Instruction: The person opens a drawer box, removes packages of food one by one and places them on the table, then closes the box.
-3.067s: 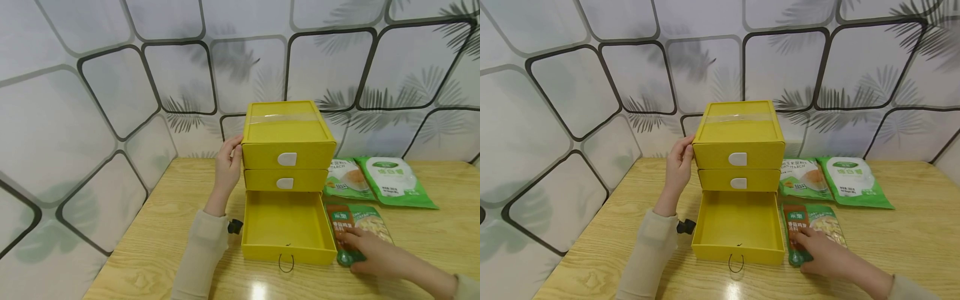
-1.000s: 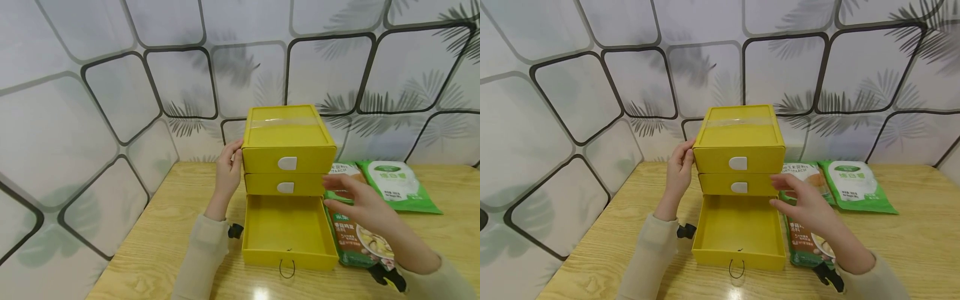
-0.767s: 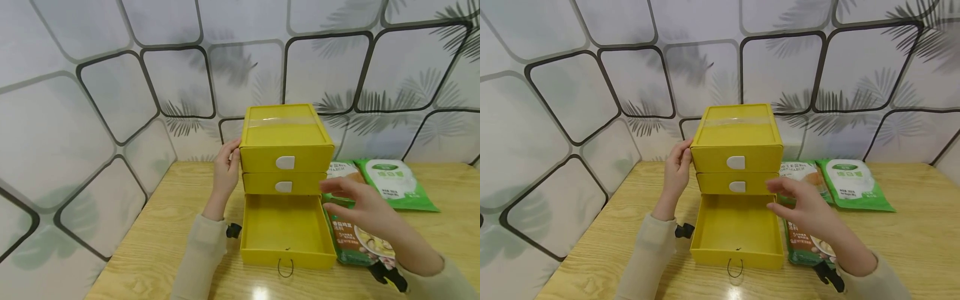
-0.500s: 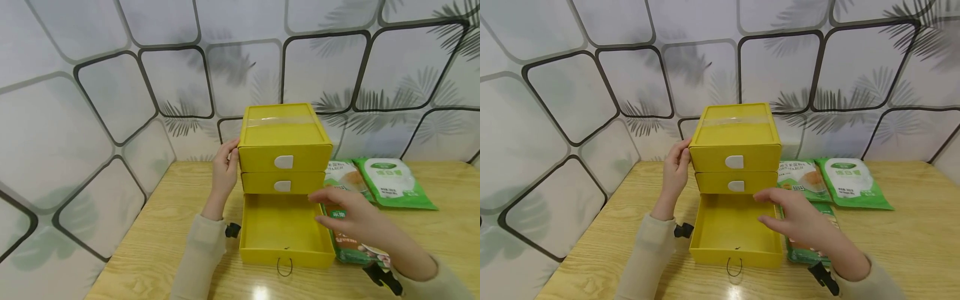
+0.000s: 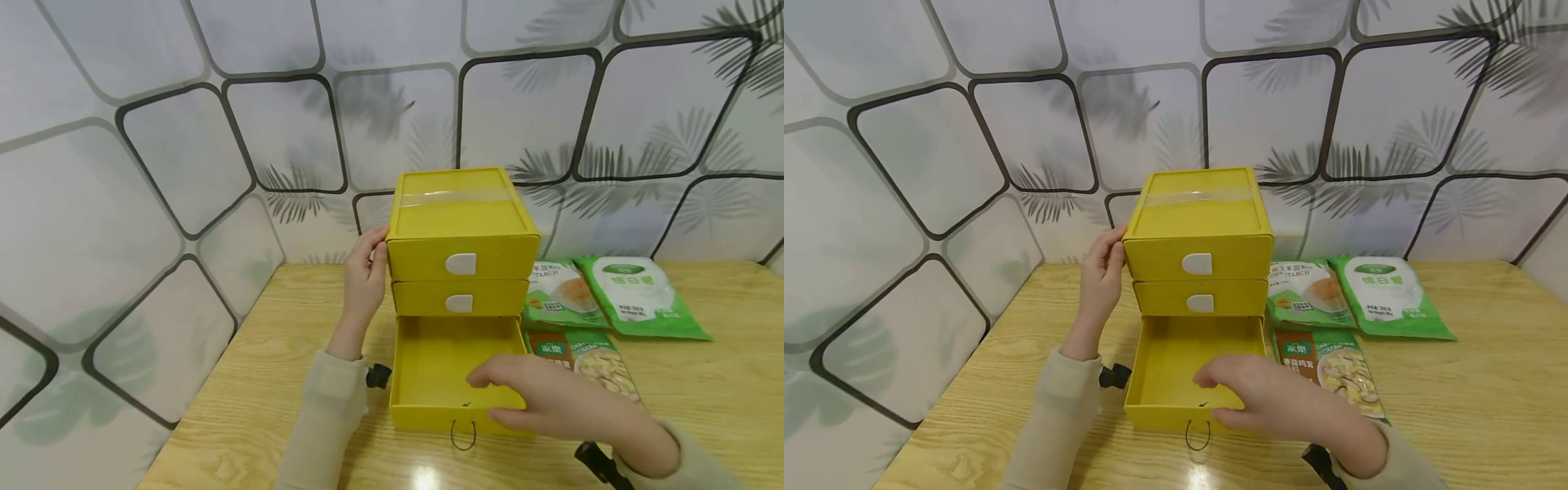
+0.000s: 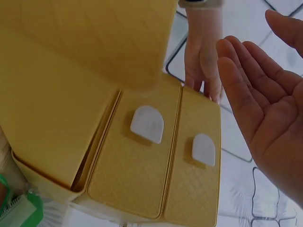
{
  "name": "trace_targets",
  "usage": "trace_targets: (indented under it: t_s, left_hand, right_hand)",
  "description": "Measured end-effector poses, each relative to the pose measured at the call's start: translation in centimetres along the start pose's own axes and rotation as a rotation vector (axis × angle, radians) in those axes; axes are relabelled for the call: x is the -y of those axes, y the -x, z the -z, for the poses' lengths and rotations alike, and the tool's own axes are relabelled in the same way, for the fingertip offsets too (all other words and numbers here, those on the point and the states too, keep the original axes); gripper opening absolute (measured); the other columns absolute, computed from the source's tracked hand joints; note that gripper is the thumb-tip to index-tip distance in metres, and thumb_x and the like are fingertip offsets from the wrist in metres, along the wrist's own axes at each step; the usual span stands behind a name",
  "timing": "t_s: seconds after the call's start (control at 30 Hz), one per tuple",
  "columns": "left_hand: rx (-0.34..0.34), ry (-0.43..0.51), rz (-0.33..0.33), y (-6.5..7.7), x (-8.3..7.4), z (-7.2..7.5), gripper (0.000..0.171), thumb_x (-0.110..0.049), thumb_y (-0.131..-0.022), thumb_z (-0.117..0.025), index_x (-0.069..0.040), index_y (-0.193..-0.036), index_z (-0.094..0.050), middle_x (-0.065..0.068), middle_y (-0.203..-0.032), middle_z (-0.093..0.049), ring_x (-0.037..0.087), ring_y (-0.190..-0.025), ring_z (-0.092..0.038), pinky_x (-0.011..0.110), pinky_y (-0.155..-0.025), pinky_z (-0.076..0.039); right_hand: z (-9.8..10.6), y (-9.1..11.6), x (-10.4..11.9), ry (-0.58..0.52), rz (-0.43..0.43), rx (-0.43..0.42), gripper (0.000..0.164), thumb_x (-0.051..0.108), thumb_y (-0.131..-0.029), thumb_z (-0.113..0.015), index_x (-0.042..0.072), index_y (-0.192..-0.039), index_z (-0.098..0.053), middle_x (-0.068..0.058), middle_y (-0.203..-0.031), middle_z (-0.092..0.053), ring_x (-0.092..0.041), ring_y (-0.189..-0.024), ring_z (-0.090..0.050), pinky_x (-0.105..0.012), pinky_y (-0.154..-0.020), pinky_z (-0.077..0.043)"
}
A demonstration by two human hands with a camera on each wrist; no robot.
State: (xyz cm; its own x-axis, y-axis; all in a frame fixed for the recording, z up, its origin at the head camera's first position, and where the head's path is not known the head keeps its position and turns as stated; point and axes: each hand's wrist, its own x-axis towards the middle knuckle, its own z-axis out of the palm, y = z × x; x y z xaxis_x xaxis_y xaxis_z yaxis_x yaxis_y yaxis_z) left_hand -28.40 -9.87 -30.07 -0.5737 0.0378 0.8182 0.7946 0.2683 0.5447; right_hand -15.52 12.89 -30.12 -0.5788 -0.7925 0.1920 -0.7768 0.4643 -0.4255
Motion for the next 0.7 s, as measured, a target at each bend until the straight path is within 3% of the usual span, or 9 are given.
trace_targets:
  t_s: [0.23, 0.5, 0.7]
  left_hand:
    - [0.0, -0.003, 0.002, 0.0, 0.0, 0.0, 0.026, -0.009, -0.084, -0.038, 0.0, -0.105, -0.05, 0.004, -0.106, -0.046, 0.013, -0.09, -0.045, 0.025, -0.05, -0.041]
    - [0.001, 0.007, -0.001, 0.0, 0.0, 0.0, 0.026, -0.008, -0.084, -0.038, 0.0, -0.106, -0.049, 0.004, -0.106, -0.046, 0.013, -0.09, -0.045, 0.026, -0.049, -0.041]
    - [0.002, 0.012, -0.004, 0.0, 0.0, 0.0, 0.026, -0.007, -0.084, -0.037, 0.0, -0.106, -0.049, 0.005, -0.106, -0.046, 0.012, -0.09, -0.045, 0.023, -0.049, -0.041]
  right_hand:
    - [-1.1, -0.3, 0.6, -0.099, 0.058, 0.15, 0.03, 0.032, -0.08, -0.044, 0.014, -0.103, -0.049, 0.006, -0.099, -0.049, -0.006, -0.087, -0.046, -0.02, -0.068, -0.04]
    - [-2.3, -0.6, 0.9, -0.106, 0.152, 0.214, 0.023, 0.025, -0.08, -0.045, 0.015, -0.1, -0.049, 0.009, -0.094, -0.05, -0.001, -0.08, -0.047, -0.013, -0.062, -0.039]
    - [-2.9, -0.7, 1.1, -0.125, 0.125, 0.284, 0.021, 0.017, -0.077, -0.051, 0.015, -0.099, -0.049, 0.011, -0.089, -0.051, 0.005, -0.07, -0.046, -0.009, -0.054, -0.037]
